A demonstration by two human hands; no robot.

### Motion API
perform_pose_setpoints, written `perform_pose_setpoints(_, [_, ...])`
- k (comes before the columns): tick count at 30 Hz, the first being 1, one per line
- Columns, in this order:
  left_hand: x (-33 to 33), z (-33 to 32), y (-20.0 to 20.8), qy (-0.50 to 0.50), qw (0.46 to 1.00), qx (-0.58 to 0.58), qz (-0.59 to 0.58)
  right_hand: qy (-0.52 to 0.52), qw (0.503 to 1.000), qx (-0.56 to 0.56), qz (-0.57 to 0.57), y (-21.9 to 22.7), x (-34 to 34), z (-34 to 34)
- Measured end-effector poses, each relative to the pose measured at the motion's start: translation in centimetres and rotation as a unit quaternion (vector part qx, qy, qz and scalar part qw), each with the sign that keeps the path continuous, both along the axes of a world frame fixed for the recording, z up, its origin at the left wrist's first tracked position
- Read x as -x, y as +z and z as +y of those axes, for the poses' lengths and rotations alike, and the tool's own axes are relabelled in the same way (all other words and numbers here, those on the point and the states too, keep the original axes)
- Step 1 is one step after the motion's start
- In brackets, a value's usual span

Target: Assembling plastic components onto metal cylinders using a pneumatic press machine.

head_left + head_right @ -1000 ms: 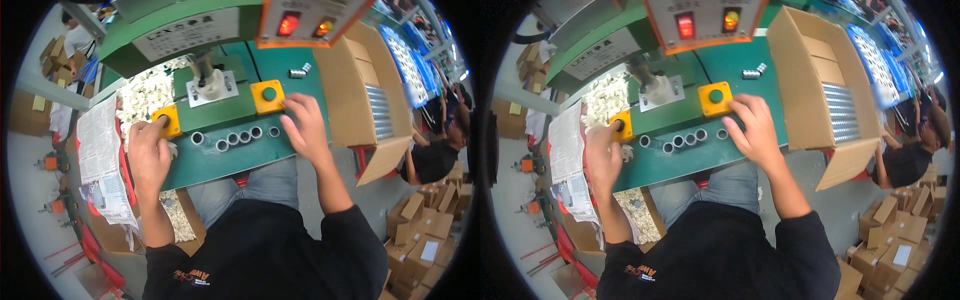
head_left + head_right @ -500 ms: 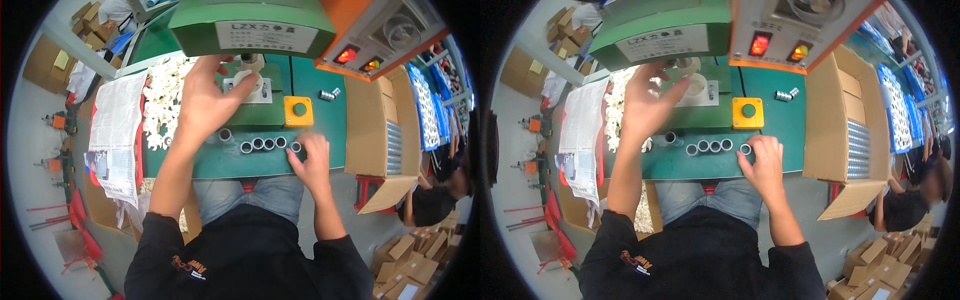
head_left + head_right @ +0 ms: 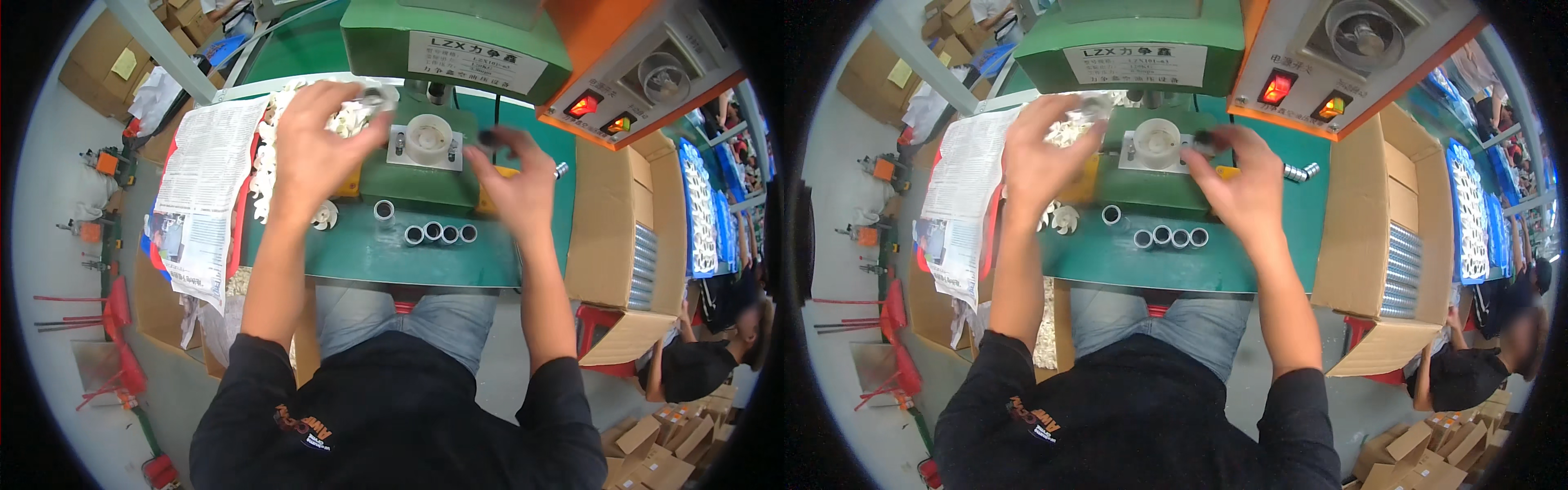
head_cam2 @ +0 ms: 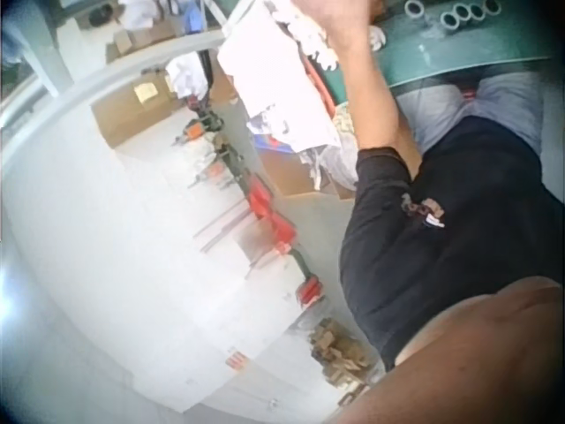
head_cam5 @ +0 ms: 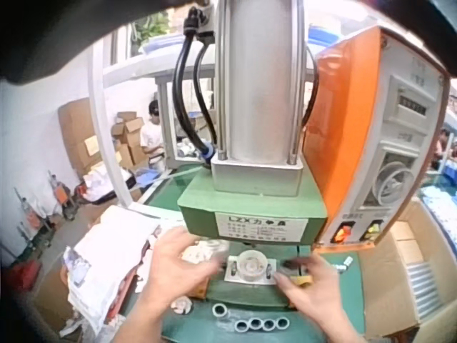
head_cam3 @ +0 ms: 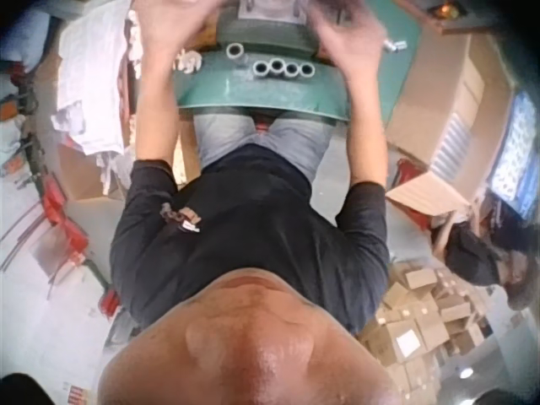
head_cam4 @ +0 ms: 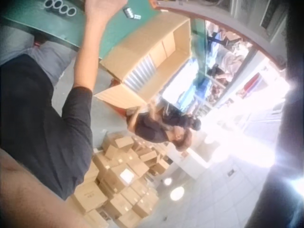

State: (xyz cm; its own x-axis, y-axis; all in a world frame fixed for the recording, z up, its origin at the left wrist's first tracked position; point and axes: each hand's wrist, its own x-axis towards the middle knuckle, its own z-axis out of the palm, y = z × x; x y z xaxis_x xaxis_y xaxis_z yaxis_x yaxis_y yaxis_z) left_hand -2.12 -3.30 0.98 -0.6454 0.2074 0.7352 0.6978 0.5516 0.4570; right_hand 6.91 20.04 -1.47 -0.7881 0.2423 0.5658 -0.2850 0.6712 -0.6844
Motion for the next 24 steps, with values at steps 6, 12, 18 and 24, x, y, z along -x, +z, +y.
perform_pose_setpoints(6, [-5.1, -7.9, -2.3, 0.049, 0.992, 0.097, -0.065, 0.061, 0.998, 0.005, 0.014, 0.1, 5.7, -2.2])
perform_pose_setpoints(12, [-7.4, -12.3, -4.7, 0.089, 0.986, 0.091, -0.104, 0.046, 0.999, -0.016, 0.011, 0.9, 6.2, -3.2])
perform_pose_setpoints(18, [-6.5, -16.9, -2.1, 0.143, 0.979, 0.121, -0.077, 0.005, 0.995, -0.098, 0.022, 0.3, 5.9, -1.8])
perform_pose_setpoints(24, [4.4, -29.0, -2.0, 0.306, 0.921, 0.239, -0.039, 0.008, 0.998, -0.067, 0.009, 0.5, 3.8, -1.8])
